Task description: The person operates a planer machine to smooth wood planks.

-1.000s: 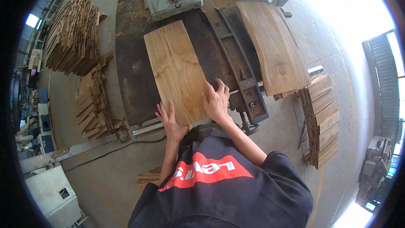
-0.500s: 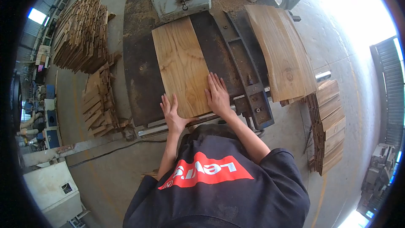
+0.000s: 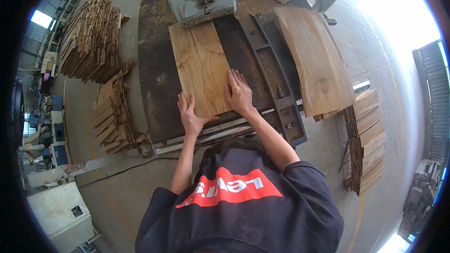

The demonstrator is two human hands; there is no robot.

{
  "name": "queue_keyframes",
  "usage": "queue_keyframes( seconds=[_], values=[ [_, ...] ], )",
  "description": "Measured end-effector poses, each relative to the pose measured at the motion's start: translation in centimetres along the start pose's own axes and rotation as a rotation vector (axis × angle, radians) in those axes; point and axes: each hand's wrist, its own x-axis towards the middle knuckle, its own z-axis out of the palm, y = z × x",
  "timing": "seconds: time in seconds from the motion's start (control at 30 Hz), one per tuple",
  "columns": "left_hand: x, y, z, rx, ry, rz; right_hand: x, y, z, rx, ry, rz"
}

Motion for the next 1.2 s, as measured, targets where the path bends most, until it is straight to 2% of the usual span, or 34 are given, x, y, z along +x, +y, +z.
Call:
queue_keyframes(
  seconds=[0.2, 0.63, 0.73, 1.03, 1.13, 1.2],
  values=[
    [0.5, -0.1, 0.2, 0.000, 0.029, 0.001, 0.5, 0.1, 0.3, -0.009, 0.046, 0.010],
    [7.6, -2.4, 1.4, 0.069, 0.019, 0.010, 7.0, 1.0, 3.6, -0.049, 0.159, 0.037],
    [7.5, -2.5, 1.5, 0.099, 0.019, 0.010, 6.8, 1.1, 3.7, -0.068, 0.168, 0.046],
    [10.9, -3.1, 2.1, 0.118, 0.003, -0.046, 10.1, 1.6, 4.5, -0.066, 0.175, 0.061],
    [12.0, -3.7, 2.7, 0.103, 0.083, -0.015, 11.8, 2.6, 5.5, -0.100, 0.161, 0.039],
    [12.1, -3.5, 2.8, 0.125, 0.136, -0.014, 12.9, 3.2, 6.1, -0.116, 0.071, 0.028]
  ],
)
